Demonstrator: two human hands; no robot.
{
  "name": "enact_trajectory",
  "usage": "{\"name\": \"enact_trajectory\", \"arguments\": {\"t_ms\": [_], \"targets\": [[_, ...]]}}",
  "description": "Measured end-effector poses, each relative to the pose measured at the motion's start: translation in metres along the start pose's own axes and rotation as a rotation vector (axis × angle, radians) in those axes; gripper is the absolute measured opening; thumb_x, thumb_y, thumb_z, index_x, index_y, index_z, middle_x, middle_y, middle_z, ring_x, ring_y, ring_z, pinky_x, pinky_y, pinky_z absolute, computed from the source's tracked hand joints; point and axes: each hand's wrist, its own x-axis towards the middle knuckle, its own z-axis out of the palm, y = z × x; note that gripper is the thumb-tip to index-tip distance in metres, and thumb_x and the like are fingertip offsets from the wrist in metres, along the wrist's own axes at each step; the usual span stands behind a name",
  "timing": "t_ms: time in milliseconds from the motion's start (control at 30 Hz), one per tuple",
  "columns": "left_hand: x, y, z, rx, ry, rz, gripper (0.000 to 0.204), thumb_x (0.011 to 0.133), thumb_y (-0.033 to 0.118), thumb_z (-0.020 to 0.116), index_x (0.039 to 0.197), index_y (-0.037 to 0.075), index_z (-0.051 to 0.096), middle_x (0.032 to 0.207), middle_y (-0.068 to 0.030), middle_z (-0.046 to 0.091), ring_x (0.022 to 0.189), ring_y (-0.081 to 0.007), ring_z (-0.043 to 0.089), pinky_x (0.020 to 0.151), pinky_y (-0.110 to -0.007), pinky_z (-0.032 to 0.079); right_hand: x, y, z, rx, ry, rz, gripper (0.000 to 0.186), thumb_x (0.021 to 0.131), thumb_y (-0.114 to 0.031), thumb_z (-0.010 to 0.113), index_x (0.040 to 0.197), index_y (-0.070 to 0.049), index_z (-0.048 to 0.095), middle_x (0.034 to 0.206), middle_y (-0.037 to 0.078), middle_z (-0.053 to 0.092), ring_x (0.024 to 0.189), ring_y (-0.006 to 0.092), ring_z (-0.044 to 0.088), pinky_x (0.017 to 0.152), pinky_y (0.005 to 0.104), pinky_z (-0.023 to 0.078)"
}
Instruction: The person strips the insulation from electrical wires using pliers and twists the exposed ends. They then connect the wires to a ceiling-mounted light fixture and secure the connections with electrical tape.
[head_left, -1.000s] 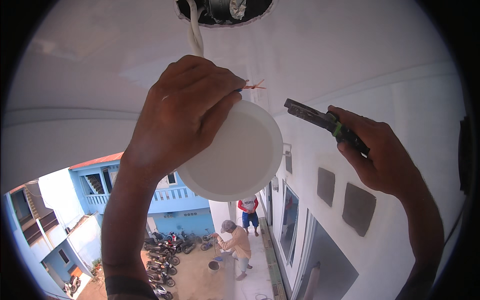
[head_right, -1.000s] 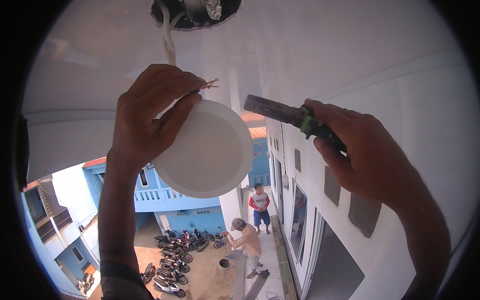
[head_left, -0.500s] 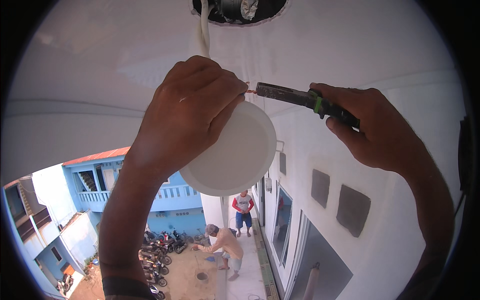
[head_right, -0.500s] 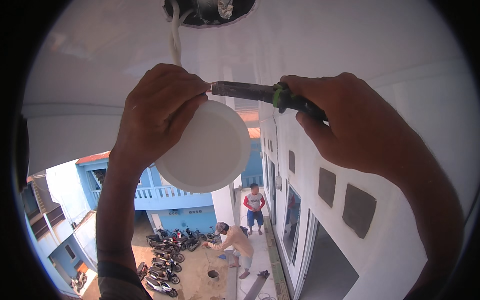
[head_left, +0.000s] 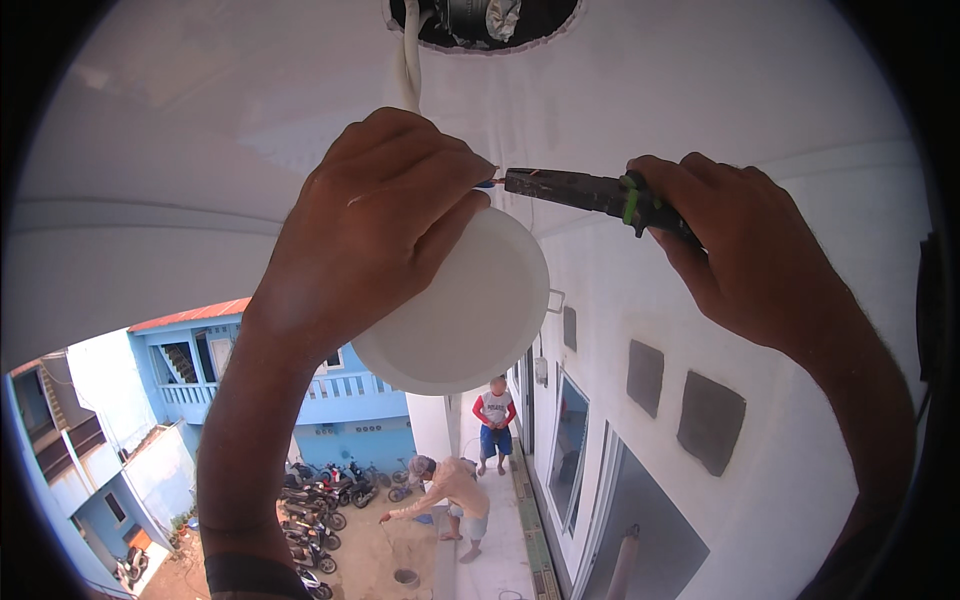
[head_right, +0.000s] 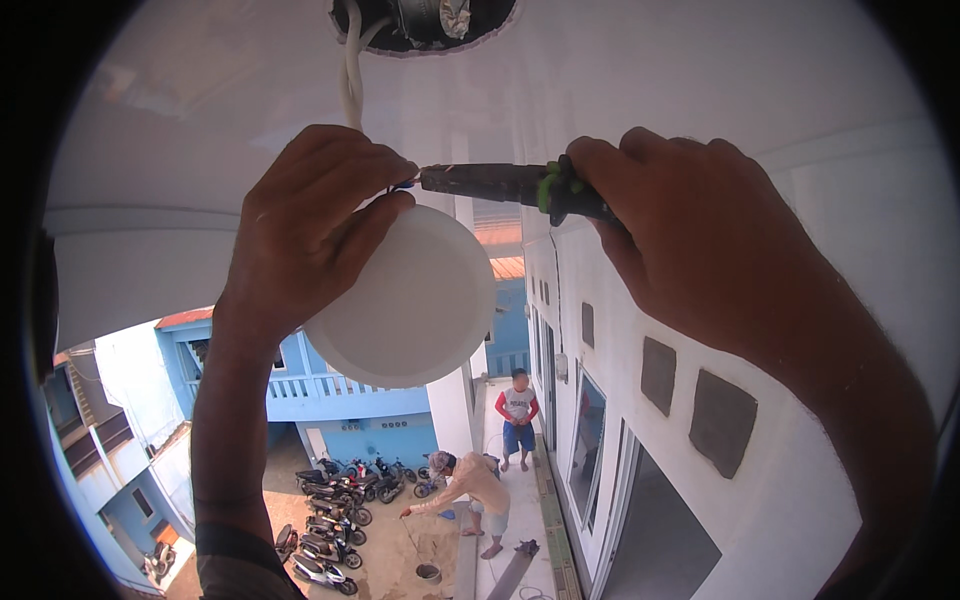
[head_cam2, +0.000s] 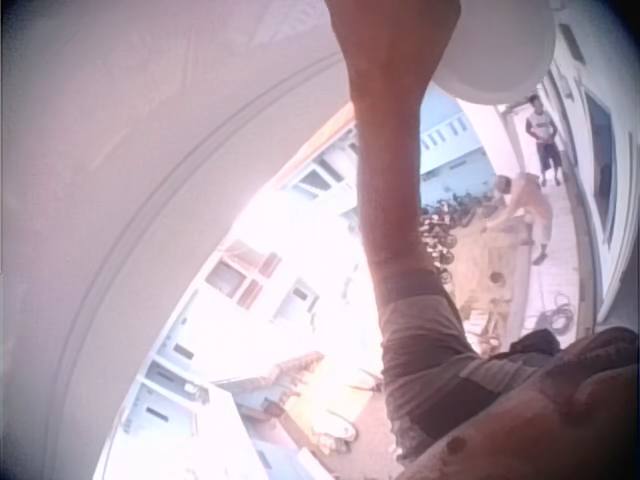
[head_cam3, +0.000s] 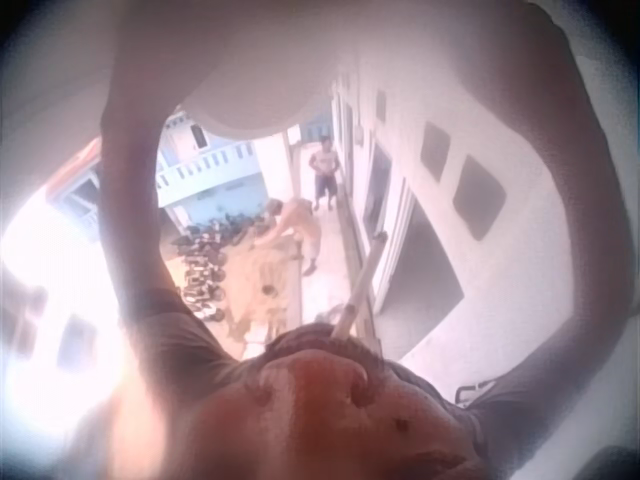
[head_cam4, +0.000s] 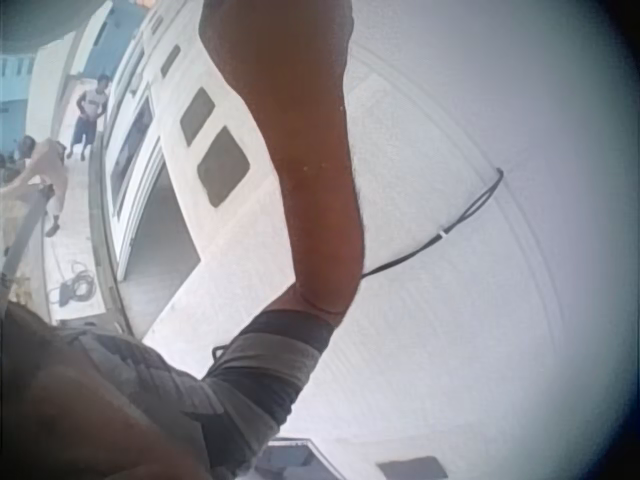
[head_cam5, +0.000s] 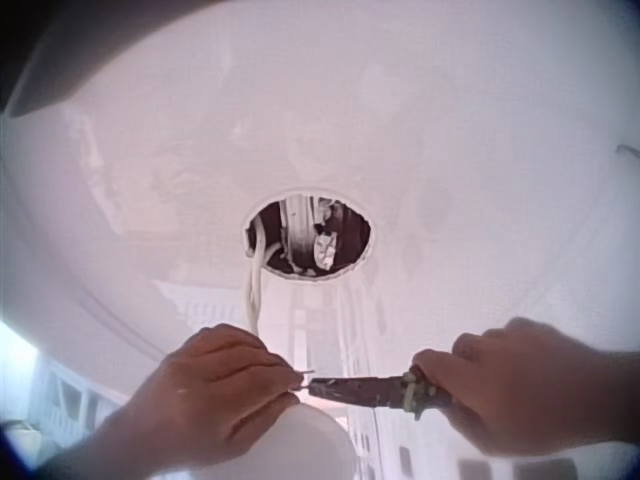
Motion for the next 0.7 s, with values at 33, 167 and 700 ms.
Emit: {"name": "enact_trajectory", "arguments": {"t_ms": [33,167,700], "targets": [[-0.001,-0.002,-0.002,0.003,0.0,0.011,0.013,0.082,0.004,0.079,0.094,0.004,0.074,0.09,-0.0099,0.076,0.092,-0.0293,0.071,0.084,-0.043,0.059,0.0,-0.001,0.001,0.038,0.006,0.001,0.031,0.094,-0.006,0.067,0.124,-0.005,0.061,0.095,0.012,0.068,0.08,0.0246,0.065,0.077,0.0409,0.052],[-0.001,-0.007,-0.006,0.072,0.028,0.08,0.016,0.08,0.004,0.081,0.094,0.005,0.074,0.09,-0.0092,0.075,0.09,-0.0288,0.07,0.082,-0.042,0.059,0.012,-0.002,-0.015,0.465,-0.333,0.106,0.024,0.092,-0.009,0.069,0.112,0.003,0.062,0.075,0.013,0.069,0.055,0.021,0.066,0.057,0.0344,0.054],[0.004,-0.024,-0.017,0.054,0.062,0.11,0.015,0.078,0.003,0.08,0.091,0.003,0.073,0.088,-0.0089,0.074,0.087,-0.0275,0.069,0.083,-0.043,0.056,0.011,-0.008,-0.026,0.682,-0.075,0.048,0.058,0.066,-0.012,0.087,0.111,-0.005,0.051,0.087,0.013,0.067,0.071,0.0266,0.071,0.065,0.0354,0.059]]}}
